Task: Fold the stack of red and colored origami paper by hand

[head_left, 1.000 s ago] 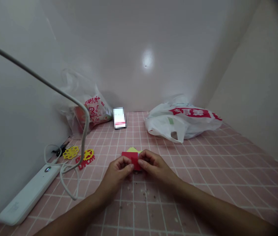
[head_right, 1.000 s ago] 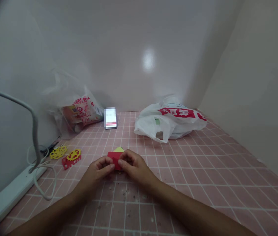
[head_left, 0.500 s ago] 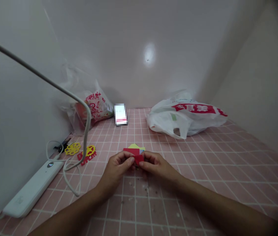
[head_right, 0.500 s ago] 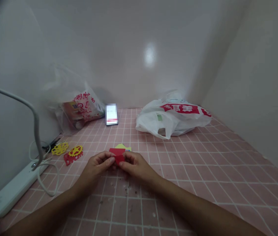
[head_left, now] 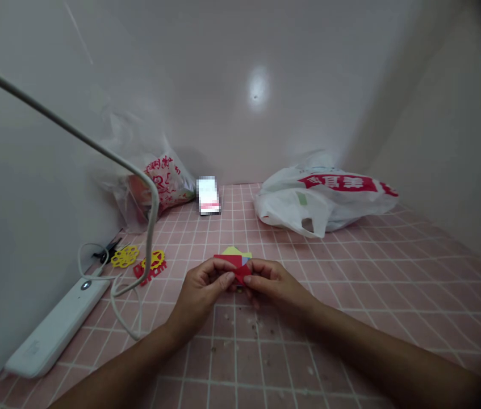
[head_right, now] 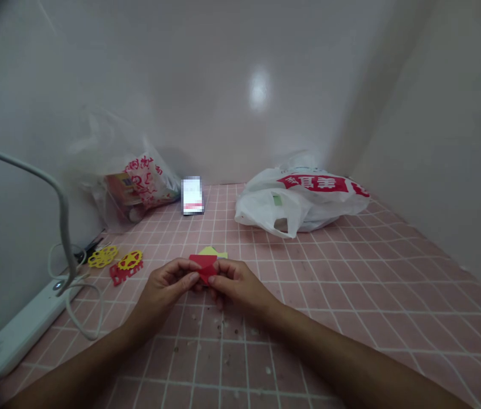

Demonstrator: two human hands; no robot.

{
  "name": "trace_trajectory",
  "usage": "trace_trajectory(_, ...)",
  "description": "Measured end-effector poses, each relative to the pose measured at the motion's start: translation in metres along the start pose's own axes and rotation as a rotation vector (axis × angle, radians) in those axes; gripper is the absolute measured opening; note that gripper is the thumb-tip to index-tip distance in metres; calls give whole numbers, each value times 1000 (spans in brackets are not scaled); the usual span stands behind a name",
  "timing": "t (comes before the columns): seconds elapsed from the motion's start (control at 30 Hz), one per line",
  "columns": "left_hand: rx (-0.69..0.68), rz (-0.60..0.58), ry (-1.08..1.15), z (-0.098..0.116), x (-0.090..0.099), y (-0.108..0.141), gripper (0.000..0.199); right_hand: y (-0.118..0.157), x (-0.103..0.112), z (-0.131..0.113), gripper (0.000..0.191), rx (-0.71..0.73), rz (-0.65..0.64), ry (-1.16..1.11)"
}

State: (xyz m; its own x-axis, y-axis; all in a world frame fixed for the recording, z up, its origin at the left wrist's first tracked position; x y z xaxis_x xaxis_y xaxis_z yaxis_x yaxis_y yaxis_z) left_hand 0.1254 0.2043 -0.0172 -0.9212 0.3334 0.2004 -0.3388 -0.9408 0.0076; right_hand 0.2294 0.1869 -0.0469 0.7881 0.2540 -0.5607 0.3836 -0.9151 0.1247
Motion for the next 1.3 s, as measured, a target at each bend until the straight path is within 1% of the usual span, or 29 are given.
trace_trajectory(0.07, 5, -2, -8, 0, 0, 0, 16, 0, 0, 1, 21, -6, 4, -2)
trace_trajectory(0.2, 20, 17, 19, -3, 2, -1, 19, 0, 1, -1, 22, 30, 17, -6)
trace_trajectory(0.4, 48, -24, -35, -10, -1, -2, 19, 0, -2, -3, 24, 40, -5, 43)
trace_trajectory(0.53, 58, -23, -38, -7, -1, -1, 18, 0, -4, -1, 23, 30, -15, 75)
trace_trajectory(0.67, 70, 4, -56, -5, 0, 0, 19, 1, -4, 1, 21, 22, 7, 57)
trace_trajectory(0.87, 40, 4, -54, -2, 0, -1, 20, 1, -4, 1, 21, 8, 2, 67)
trace_trajectory(0.93, 41, 6, -61, -2, 0, -1, 16, 1, -5, -2, 18, 32, -6, 57)
trace_trajectory(1.1, 77, 3, -39, -6, 0, 0, 14, 4, -4, -12, 15, 162, 7, 32)
trace_trajectory(1.2, 88, -9, 15, -6, -3, 0, 17, 5, -6, -14, 10, 179, -8, 36)
trace_trajectory(1.3, 84, -31, 46, -6, -5, 1, 17, 7, -6, -15, 9, 199, -19, 48)
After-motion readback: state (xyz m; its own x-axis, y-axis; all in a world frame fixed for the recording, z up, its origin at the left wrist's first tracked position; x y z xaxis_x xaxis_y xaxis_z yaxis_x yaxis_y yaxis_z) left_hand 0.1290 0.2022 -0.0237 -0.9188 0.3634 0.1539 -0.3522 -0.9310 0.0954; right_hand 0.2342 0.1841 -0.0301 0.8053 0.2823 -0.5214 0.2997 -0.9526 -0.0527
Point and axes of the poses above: each hand's wrist, its own y-axis away from the middle knuckle, its own x-axis out of the back of the hand, z = x × y, the point moved 10 cm from there along -y, towards the middle knuckle, and after that the axes turned 15 degrees about -y, right-handed, at the moved point
